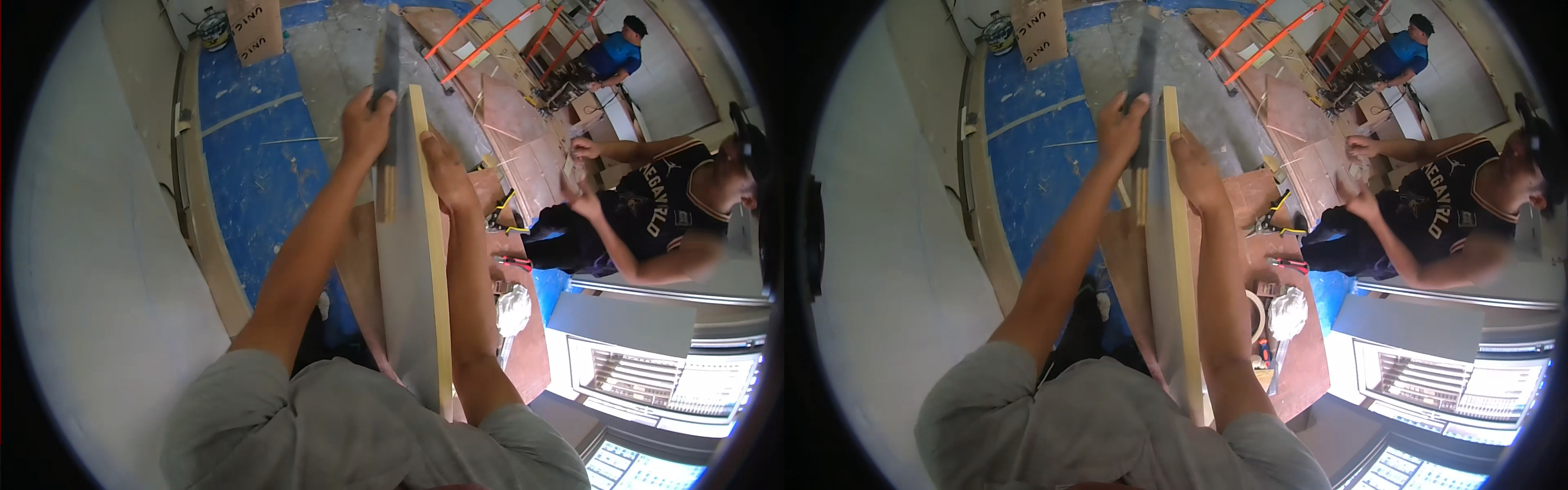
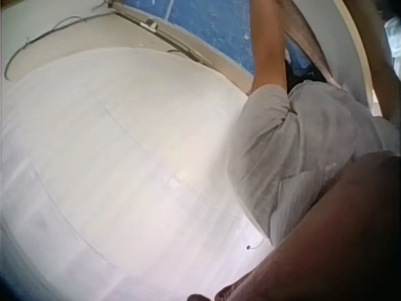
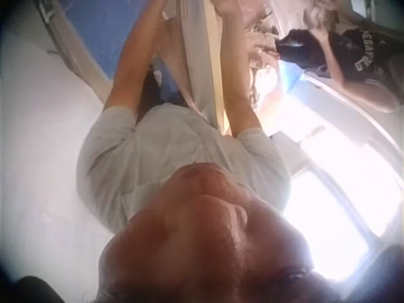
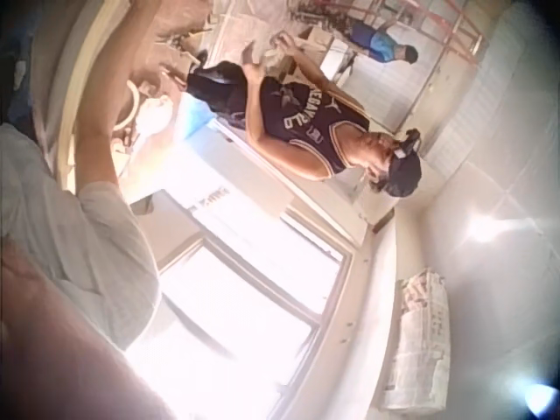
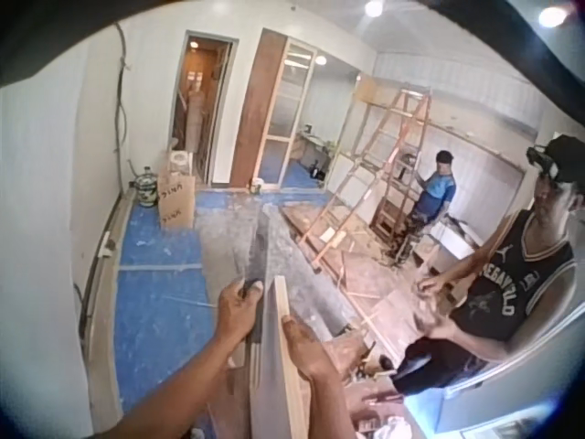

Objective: The person holds a large wooden panel at a workbench, turns it over to check the edges, and uses a handheld sanding block to smooth the sides and corners of the panel.

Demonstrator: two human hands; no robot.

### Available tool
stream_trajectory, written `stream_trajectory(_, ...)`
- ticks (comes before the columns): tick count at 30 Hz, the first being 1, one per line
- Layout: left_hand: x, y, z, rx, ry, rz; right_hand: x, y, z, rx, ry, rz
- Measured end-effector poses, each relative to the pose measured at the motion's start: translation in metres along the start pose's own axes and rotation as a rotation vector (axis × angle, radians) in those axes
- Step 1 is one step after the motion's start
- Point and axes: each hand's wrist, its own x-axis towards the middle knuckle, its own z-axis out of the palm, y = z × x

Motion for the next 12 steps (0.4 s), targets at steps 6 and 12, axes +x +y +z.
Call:
stream_trajectory(6,-0.107,0.041,-0.02,0.023,-0.092,0.104,-0.017,0.004,0.014,0.249,0.042,-0.078)
stream_trajectory(12,-0.057,0.019,-0.013,0.133,-0.141,0.066,-0.018,0.021,0.029,0.222,0.032,-0.076)
